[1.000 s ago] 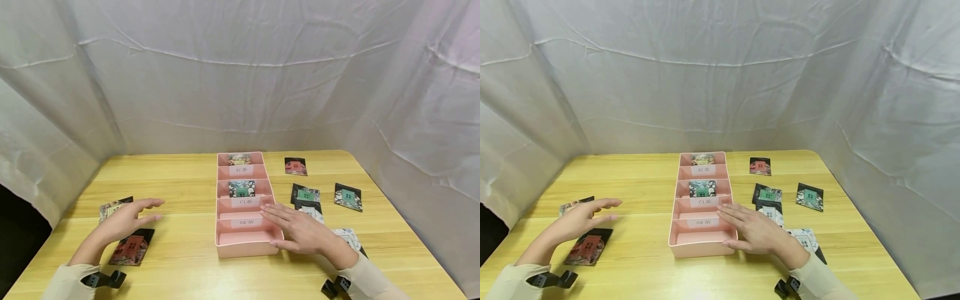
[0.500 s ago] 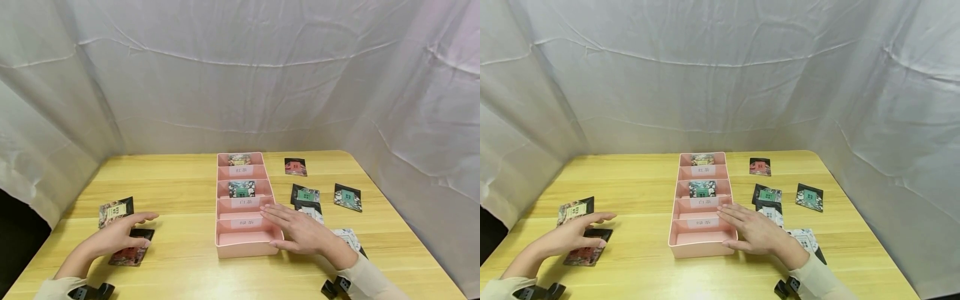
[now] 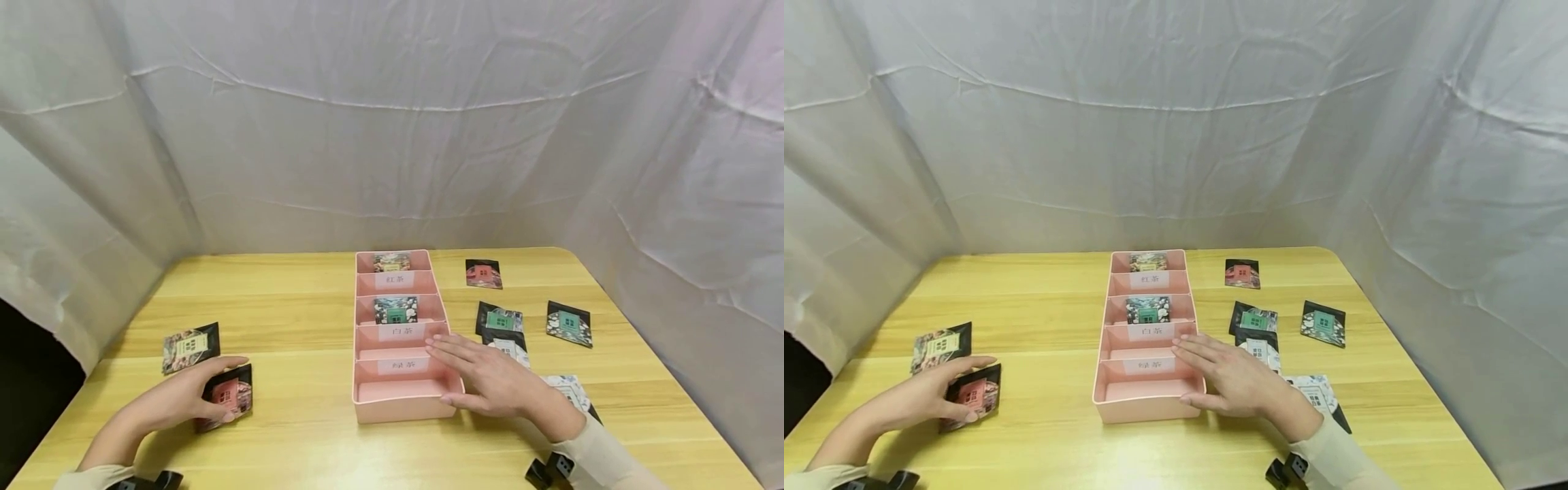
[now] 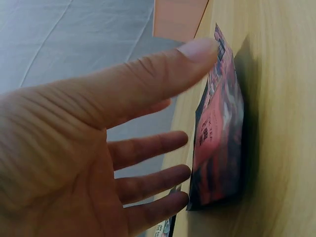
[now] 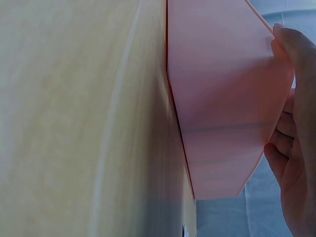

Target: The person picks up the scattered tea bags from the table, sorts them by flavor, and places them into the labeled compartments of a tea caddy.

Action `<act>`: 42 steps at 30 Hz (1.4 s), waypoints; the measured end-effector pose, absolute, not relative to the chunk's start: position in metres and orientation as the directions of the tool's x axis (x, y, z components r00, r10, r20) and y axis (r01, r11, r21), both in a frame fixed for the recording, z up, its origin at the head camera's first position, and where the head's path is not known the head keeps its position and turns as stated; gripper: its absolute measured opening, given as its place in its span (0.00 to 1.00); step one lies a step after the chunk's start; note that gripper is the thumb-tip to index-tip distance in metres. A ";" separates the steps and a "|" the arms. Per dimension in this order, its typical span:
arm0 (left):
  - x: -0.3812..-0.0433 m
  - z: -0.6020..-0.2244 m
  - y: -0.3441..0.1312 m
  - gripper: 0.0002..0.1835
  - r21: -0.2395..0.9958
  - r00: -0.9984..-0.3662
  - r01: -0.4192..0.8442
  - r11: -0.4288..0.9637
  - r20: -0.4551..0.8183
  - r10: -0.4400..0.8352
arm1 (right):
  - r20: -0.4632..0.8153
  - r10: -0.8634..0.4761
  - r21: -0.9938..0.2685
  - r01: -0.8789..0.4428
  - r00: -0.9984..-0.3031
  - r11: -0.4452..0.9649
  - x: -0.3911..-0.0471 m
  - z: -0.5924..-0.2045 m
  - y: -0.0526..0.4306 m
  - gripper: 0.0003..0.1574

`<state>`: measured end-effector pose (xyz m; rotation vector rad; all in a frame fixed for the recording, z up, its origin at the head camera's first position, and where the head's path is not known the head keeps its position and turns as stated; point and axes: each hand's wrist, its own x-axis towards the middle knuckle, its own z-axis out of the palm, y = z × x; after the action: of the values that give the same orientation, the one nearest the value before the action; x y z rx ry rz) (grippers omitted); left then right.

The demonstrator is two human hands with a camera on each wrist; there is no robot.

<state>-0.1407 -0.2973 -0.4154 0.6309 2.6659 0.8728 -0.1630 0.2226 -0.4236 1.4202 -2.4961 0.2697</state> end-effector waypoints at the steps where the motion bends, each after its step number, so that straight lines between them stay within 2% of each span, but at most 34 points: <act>1: -0.140 -0.416 -0.298 0.48 0.610 -0.872 0.313 0.728 -0.119 0.475 | 0.313 -0.815 -0.030 -0.863 -0.488 0.505 -0.163 -0.424 0.223 0.44; 7: -0.139 -0.421 -0.300 0.51 0.614 -0.879 0.281 0.738 -0.144 0.454 | 0.318 -0.818 -0.019 -0.866 -0.479 0.500 -0.163 -0.424 0.222 0.44; 17: -0.140 -0.426 -0.293 0.52 0.475 -0.912 0.318 0.820 -0.085 0.402 | 0.322 -0.816 -0.025 -0.866 -0.479 0.499 -0.163 -0.423 0.222 0.44; 27: -0.142 -0.430 -0.289 0.53 0.452 -0.922 0.321 0.832 -0.050 0.383 | 0.320 -0.812 -0.026 -0.862 -0.487 0.507 -0.161 -0.423 0.222 0.44; 36: -0.144 -0.430 -0.285 0.56 0.492 -0.943 0.264 0.830 -0.048 0.328 | 0.324 -0.809 -0.029 -0.859 -0.491 0.511 -0.162 -0.423 0.222 0.44; 42: -0.147 -0.427 -0.280 0.52 0.468 -0.952 0.236 0.852 -0.064 0.299 | 0.321 -0.809 -0.030 -0.859 -0.493 0.512 -0.162 -0.424 0.223 0.44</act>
<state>-0.1471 -0.2800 -0.4269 0.4197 2.8925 0.7050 -0.1623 0.2227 -0.4236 1.4064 -2.4903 0.2705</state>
